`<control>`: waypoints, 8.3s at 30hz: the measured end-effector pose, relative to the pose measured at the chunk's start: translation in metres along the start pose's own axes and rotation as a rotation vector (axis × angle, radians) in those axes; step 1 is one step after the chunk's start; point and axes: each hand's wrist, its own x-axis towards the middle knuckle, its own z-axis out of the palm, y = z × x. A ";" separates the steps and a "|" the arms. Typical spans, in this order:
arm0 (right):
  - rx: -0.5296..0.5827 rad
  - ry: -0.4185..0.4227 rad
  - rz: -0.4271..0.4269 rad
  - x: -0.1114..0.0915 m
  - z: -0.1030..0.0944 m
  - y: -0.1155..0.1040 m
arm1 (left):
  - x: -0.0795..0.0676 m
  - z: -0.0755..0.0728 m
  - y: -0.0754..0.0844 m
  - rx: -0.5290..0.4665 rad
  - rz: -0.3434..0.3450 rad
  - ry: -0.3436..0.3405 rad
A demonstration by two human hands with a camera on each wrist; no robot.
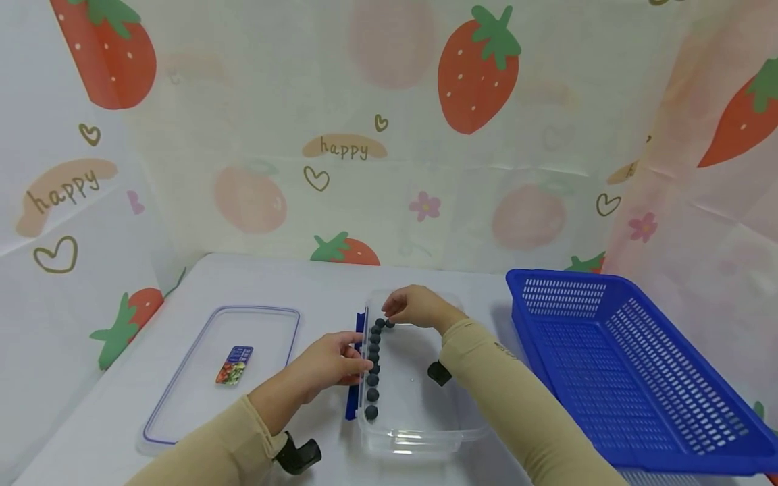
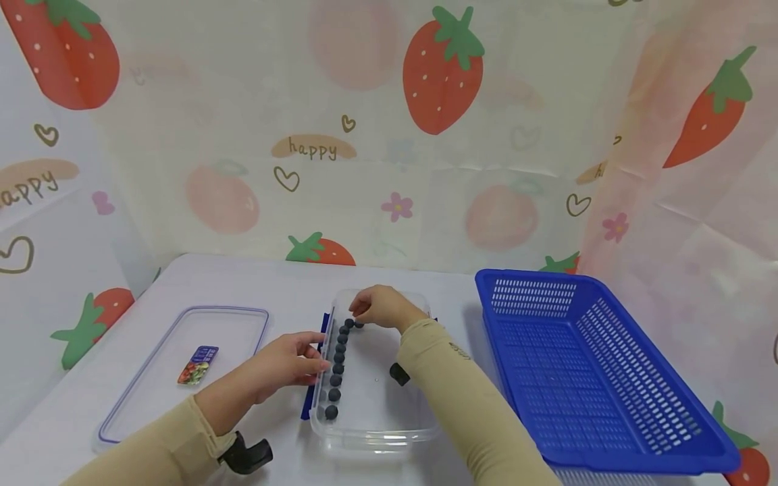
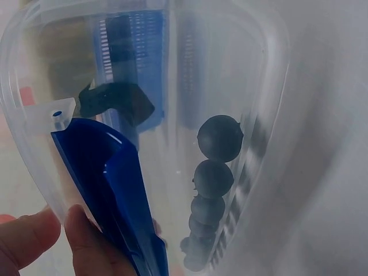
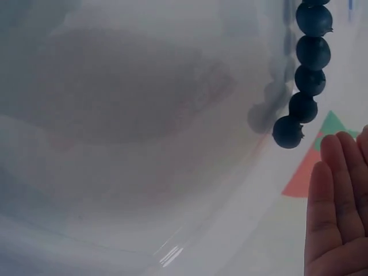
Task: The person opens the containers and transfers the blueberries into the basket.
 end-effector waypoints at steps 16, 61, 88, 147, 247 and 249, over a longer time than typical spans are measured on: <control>-0.102 -0.047 0.076 0.004 0.003 0.007 | -0.001 0.000 0.001 0.002 0.009 -0.001; 0.000 -0.192 0.122 -0.001 0.015 -0.002 | 0.000 0.002 -0.001 -0.018 0.024 -0.005; 0.106 -0.175 0.020 -0.001 0.007 0.000 | -0.002 0.003 0.001 -0.012 0.014 0.002; 0.283 0.125 0.114 -0.142 -0.188 0.110 | -0.002 0.002 0.002 -0.060 -0.016 -0.011; 0.315 -0.231 0.033 0.002 -0.023 -0.004 | -0.001 0.001 -0.005 -0.059 -0.022 -0.015; 0.286 -0.248 0.045 0.003 -0.021 -0.004 | -0.002 0.002 -0.005 -0.058 -0.021 -0.014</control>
